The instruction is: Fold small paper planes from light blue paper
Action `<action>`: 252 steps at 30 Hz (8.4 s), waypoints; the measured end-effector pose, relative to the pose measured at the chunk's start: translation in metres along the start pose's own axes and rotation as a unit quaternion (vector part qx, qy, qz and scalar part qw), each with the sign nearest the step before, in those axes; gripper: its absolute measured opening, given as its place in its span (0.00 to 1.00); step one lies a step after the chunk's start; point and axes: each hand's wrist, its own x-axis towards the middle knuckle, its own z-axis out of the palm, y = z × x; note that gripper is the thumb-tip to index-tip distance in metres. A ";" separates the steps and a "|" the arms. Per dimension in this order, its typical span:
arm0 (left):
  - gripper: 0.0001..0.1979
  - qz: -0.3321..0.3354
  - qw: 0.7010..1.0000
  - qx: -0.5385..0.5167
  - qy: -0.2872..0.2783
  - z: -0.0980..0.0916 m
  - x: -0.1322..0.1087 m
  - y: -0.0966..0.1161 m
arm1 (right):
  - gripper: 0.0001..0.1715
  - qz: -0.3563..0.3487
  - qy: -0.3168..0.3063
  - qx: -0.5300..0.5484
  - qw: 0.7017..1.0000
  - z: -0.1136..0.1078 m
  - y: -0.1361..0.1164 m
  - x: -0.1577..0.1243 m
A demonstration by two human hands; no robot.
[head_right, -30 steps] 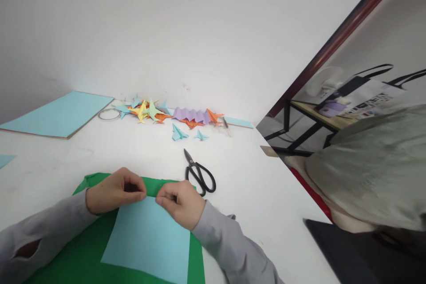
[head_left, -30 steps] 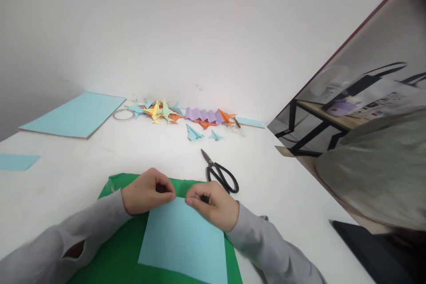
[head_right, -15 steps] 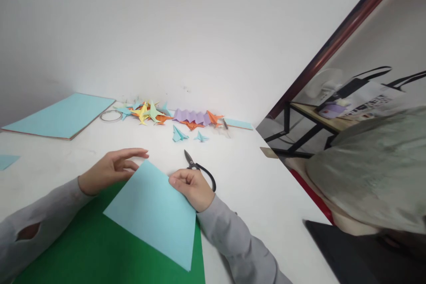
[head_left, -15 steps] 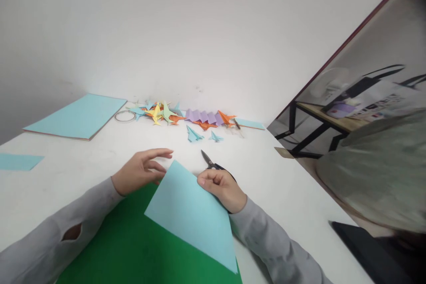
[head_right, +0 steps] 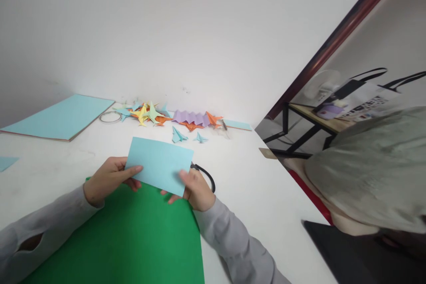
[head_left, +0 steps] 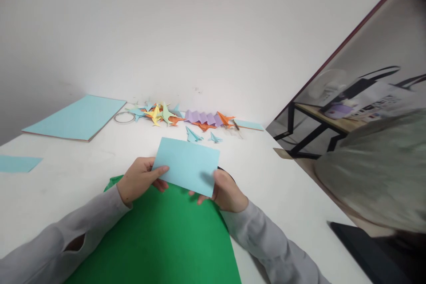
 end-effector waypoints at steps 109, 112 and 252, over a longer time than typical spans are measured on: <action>0.16 -0.019 0.998 -0.034 0.050 0.022 -0.009 -0.007 | 0.17 0.019 0.142 0.046 0.989 0.023 0.018 0.001; 0.18 -0.009 0.998 -0.041 0.052 0.014 -0.006 -0.003 | 0.19 0.021 0.146 0.064 0.987 0.019 0.014 0.003; 0.15 -0.119 0.862 -0.485 0.083 0.009 -0.006 0.000 | 0.58 0.036 -0.231 0.140 0.962 0.040 0.017 -0.020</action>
